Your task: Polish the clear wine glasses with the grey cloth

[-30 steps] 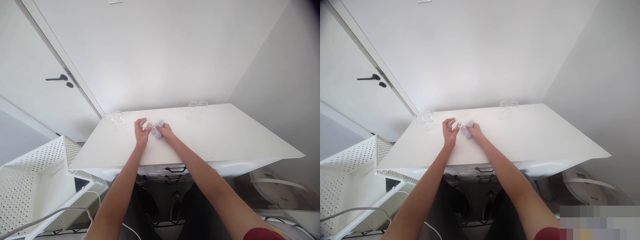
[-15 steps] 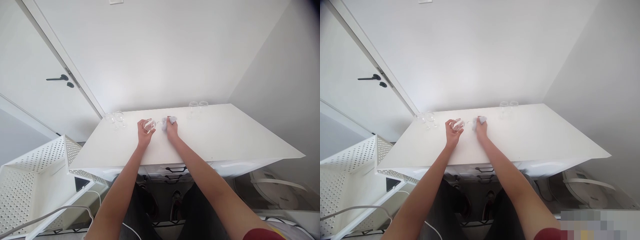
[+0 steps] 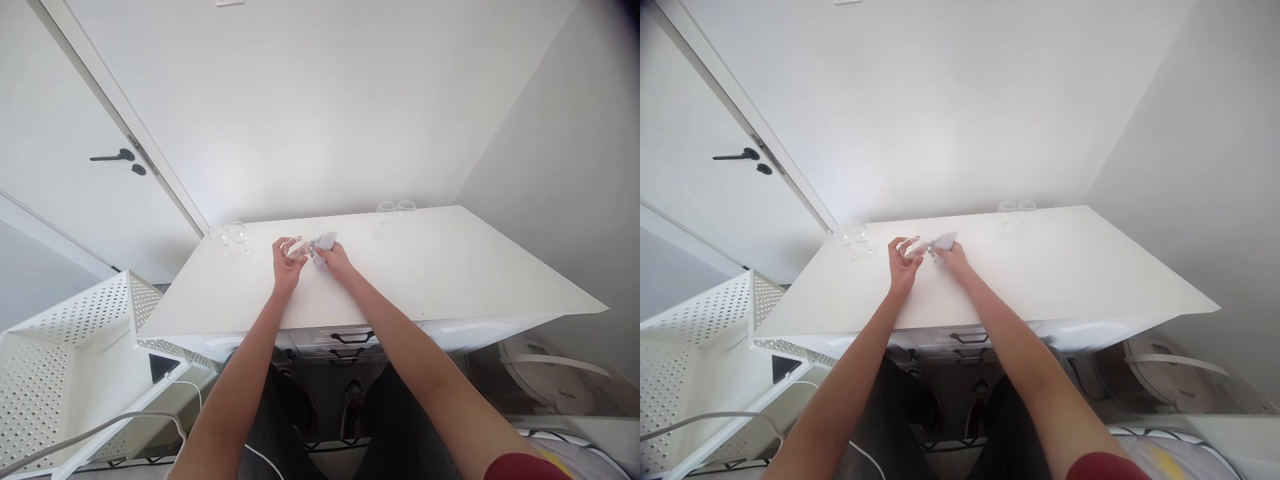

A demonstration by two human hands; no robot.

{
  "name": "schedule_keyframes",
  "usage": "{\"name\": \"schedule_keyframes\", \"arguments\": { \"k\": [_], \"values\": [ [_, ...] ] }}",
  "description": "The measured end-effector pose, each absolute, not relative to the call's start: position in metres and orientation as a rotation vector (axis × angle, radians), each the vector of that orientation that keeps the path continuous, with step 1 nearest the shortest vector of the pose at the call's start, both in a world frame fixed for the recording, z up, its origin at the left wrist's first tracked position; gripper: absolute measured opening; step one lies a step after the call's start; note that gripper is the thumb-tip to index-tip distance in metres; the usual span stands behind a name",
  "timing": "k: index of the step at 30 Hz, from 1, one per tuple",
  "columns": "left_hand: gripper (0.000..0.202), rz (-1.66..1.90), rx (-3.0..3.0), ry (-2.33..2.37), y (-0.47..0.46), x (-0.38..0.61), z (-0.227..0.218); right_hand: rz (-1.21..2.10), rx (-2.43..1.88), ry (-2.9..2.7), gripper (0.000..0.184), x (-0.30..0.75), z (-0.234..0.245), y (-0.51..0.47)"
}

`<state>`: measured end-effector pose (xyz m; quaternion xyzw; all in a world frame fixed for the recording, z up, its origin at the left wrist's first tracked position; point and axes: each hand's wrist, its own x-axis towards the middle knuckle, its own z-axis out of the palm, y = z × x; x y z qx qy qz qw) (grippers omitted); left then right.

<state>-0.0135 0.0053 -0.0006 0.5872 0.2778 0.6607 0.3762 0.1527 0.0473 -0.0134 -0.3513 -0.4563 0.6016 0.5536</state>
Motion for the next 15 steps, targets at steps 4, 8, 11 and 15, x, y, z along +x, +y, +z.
{"name": "schedule_keyframes", "arguments": {
  "k": [4, 8, 11, 15],
  "values": [
    [0.067, 1.693, 1.549, 0.714, 0.007, -0.012, -0.003, 1.230, -1.062, -1.063, 0.041, 0.153, -0.017, 0.048],
    [0.064, 1.704, 1.568, 0.736, 0.006, -0.011, -0.002, 1.120, -1.183, -1.005, 0.045, 0.152, -0.015, 0.047],
    [0.064, 1.737, 1.536, 0.784, 0.006, -0.012, -0.001, 1.016, -1.281, -1.057, 0.049, 0.152, -0.012, 0.044],
    [0.064, 1.785, 1.515, 0.925, 0.005, -0.014, 0.000, 0.786, -1.299, -1.176, 0.038, 0.152, -0.009, 0.038]
  ]
}}
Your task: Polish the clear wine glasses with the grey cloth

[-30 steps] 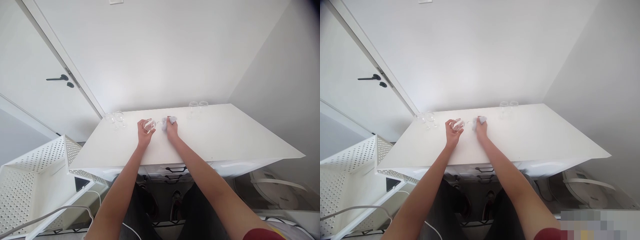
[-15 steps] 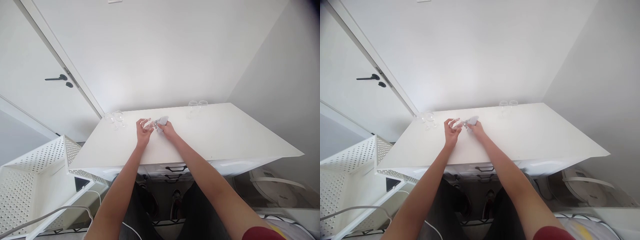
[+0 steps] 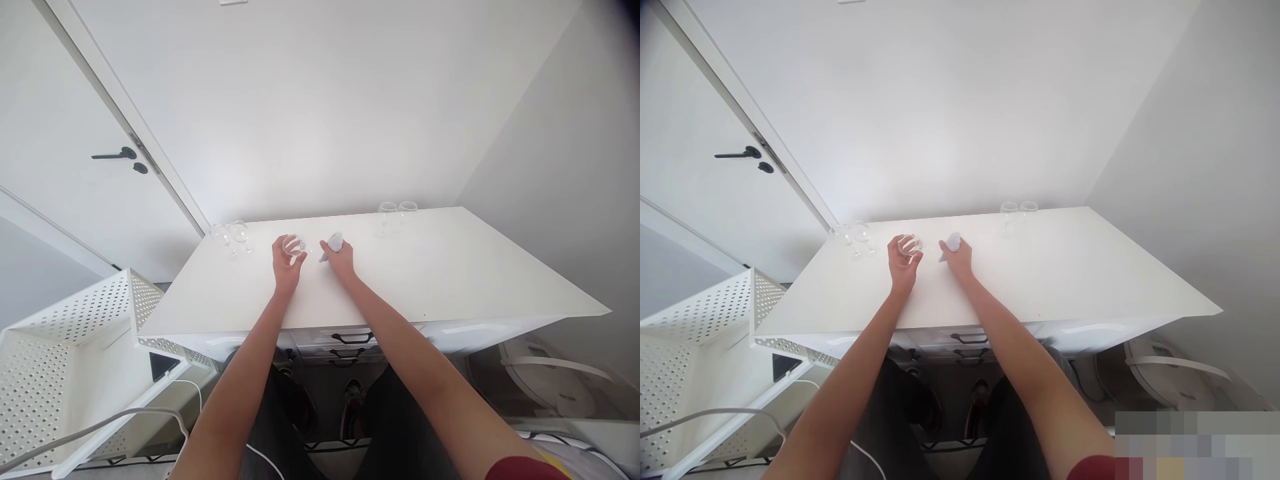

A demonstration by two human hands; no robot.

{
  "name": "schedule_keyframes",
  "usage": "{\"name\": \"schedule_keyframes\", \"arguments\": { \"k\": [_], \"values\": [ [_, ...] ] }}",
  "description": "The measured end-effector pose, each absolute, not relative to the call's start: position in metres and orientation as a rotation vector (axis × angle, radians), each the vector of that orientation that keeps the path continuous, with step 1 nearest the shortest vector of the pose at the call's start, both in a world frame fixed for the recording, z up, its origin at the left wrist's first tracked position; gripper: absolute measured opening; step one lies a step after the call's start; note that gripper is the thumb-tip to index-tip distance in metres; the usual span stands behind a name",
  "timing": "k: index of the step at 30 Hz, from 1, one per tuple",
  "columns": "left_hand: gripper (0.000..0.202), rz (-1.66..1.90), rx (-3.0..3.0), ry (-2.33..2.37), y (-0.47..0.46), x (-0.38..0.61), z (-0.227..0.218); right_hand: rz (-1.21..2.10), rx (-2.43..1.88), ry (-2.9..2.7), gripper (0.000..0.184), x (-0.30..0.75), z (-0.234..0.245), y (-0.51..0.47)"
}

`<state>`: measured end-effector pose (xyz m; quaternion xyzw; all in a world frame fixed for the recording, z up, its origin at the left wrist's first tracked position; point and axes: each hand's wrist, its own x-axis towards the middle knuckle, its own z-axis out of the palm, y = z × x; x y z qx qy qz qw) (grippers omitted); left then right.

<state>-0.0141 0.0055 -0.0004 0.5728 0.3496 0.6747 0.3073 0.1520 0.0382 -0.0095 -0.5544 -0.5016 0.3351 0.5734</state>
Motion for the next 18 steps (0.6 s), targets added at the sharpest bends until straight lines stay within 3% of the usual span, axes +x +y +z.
{"name": "schedule_keyframes", "arguments": {
  "k": [3, 10, 15, 18],
  "values": [
    [0.064, 1.808, 1.522, 1.028, 0.003, -0.015, 0.001, 0.663, -1.130, -1.494, 0.019, 0.149, -0.010, 0.033],
    [0.063, 1.748, 1.536, 1.308, 0.000, -0.016, 0.005, 0.513, -0.955, -2.174, 0.028, 0.138, -0.015, 0.024],
    [0.063, 1.700, 1.508, 1.364, 0.002, -0.016, 0.005, 0.333, -1.056, -2.365, 0.023, 0.135, -0.012, 0.021],
    [0.065, 1.659, 1.519, 1.361, 0.003, -0.016, 0.003, 0.288, -1.083, -2.399, 0.030, 0.133, -0.009, 0.018]
  ]
}}
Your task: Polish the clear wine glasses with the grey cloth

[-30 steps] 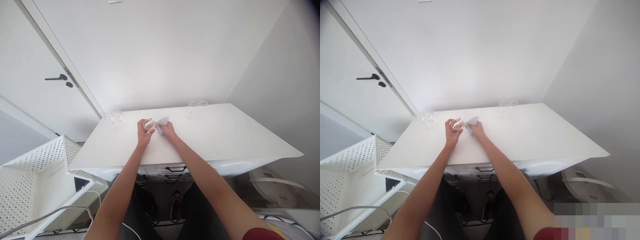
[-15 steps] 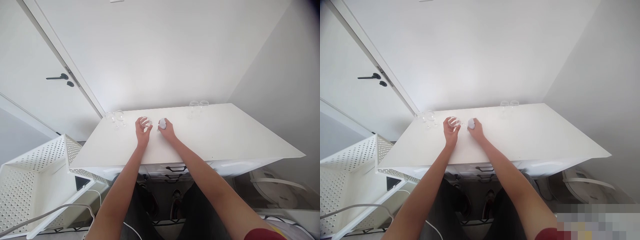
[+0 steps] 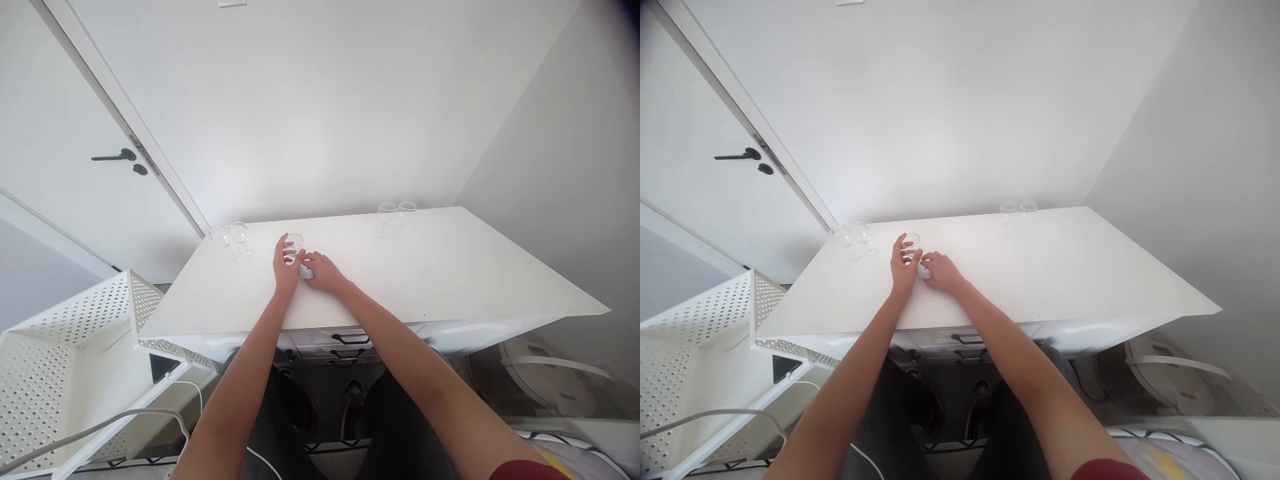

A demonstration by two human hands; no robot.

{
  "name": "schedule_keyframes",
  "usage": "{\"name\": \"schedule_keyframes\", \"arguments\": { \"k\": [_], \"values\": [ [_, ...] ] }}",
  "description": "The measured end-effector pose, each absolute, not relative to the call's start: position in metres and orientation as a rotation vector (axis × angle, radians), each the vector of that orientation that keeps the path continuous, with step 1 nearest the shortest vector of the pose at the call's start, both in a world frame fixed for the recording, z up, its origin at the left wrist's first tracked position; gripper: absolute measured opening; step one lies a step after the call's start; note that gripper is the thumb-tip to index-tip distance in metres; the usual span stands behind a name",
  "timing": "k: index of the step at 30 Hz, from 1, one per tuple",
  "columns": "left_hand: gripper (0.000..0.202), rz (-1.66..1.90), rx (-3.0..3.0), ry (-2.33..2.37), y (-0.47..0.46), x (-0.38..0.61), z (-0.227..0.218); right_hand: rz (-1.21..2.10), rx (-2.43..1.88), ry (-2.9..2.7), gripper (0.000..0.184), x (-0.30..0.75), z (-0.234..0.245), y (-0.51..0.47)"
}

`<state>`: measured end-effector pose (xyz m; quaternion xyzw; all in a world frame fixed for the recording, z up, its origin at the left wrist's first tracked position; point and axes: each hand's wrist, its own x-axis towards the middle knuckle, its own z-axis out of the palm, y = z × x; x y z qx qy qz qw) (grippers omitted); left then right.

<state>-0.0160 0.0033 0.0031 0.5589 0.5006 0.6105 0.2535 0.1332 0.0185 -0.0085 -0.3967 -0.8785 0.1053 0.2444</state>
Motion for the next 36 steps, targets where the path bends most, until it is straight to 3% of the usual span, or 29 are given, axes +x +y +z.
{"name": "schedule_keyframes", "arguments": {
  "k": [19, 27, 36],
  "values": [
    [0.079, 1.562, 1.527, 1.334, 0.009, -0.018, -0.004, 0.211, -1.228, -2.368, 0.026, 0.131, -0.018, 0.023],
    [0.053, 1.577, 1.412, 1.383, 0.011, -0.020, -0.009, 0.083, -1.421, -2.324, 0.033, 0.177, -0.026, 0.018],
    [0.034, 1.515, 1.416, 1.397, 0.014, -0.020, -0.015, -0.036, -1.759, -2.161, 0.038, 0.327, -0.027, -0.004]
  ]
}}
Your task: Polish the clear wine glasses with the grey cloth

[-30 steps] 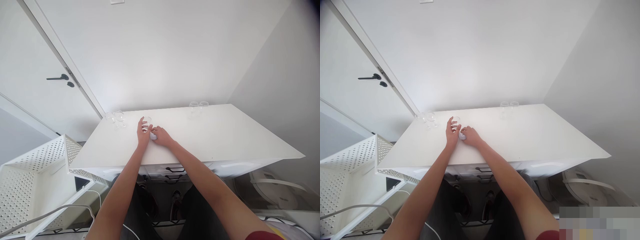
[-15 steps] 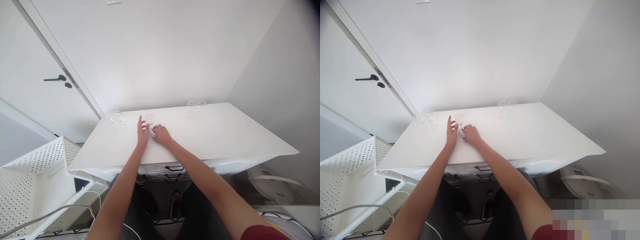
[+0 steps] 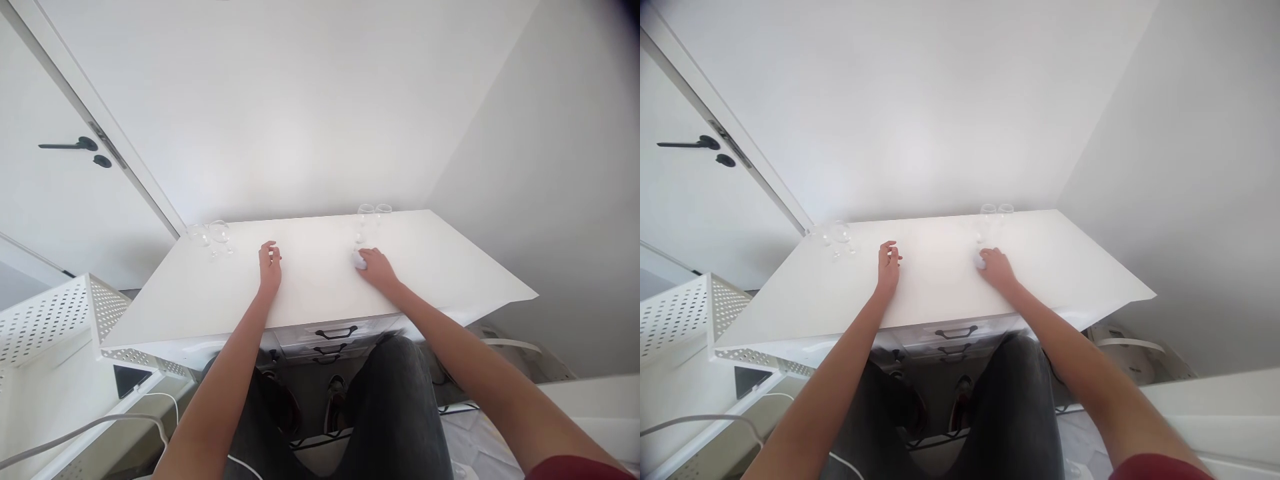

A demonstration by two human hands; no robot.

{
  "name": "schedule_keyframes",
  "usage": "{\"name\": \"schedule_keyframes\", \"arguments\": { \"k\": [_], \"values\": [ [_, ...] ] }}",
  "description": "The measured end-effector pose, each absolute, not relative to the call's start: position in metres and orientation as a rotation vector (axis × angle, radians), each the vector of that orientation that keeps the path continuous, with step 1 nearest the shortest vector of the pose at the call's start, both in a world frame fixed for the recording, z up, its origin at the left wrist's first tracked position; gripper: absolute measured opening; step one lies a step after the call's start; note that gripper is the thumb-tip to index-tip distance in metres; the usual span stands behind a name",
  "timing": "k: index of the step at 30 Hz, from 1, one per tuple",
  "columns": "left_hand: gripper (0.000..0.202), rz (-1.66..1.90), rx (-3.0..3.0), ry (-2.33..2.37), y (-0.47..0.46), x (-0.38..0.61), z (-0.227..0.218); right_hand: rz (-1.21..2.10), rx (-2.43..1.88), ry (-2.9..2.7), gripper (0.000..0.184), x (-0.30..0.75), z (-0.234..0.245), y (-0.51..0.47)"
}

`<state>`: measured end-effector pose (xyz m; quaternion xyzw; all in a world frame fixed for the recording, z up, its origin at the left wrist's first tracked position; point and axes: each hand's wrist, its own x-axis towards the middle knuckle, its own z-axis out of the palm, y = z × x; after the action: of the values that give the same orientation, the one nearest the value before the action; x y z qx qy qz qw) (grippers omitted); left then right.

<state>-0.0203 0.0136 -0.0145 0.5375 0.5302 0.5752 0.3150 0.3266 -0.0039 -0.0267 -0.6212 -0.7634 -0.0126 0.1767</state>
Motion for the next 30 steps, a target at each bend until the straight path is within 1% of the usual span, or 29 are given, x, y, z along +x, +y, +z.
{"name": "schedule_keyframes", "arguments": {
  "k": [4, 8, 12, 15, 24, 30],
  "values": [
    [0.027, 1.504, 1.404, 1.402, 0.015, -0.020, -0.015, -0.107, -1.914, -2.021, 0.031, 0.379, -0.029, -0.011],
    [0.024, 1.512, 1.392, 1.390, 0.014, -0.019, -0.014, -0.053, -1.966, -1.954, 0.029, 0.396, -0.028, -0.010],
    [0.021, 1.511, 1.392, 1.391, 0.014, -0.018, -0.013, 0.025, -1.962, -1.922, 0.035, 0.396, -0.027, -0.005],
    [0.022, 1.498, 1.387, 1.397, 0.014, -0.019, -0.013, 0.009, -1.978, -1.910, 0.040, 0.396, -0.030, -0.001],
    [0.022, 1.487, 1.383, 1.406, 0.015, -0.019, -0.015, -0.032, -2.044, -1.920, 0.034, 0.398, -0.032, 0.001],
    [0.021, 1.495, 1.376, 1.397, 0.014, -0.019, -0.014, -0.039, -2.061, -1.916, 0.039, 0.397, -0.032, 0.002]
  ]
}}
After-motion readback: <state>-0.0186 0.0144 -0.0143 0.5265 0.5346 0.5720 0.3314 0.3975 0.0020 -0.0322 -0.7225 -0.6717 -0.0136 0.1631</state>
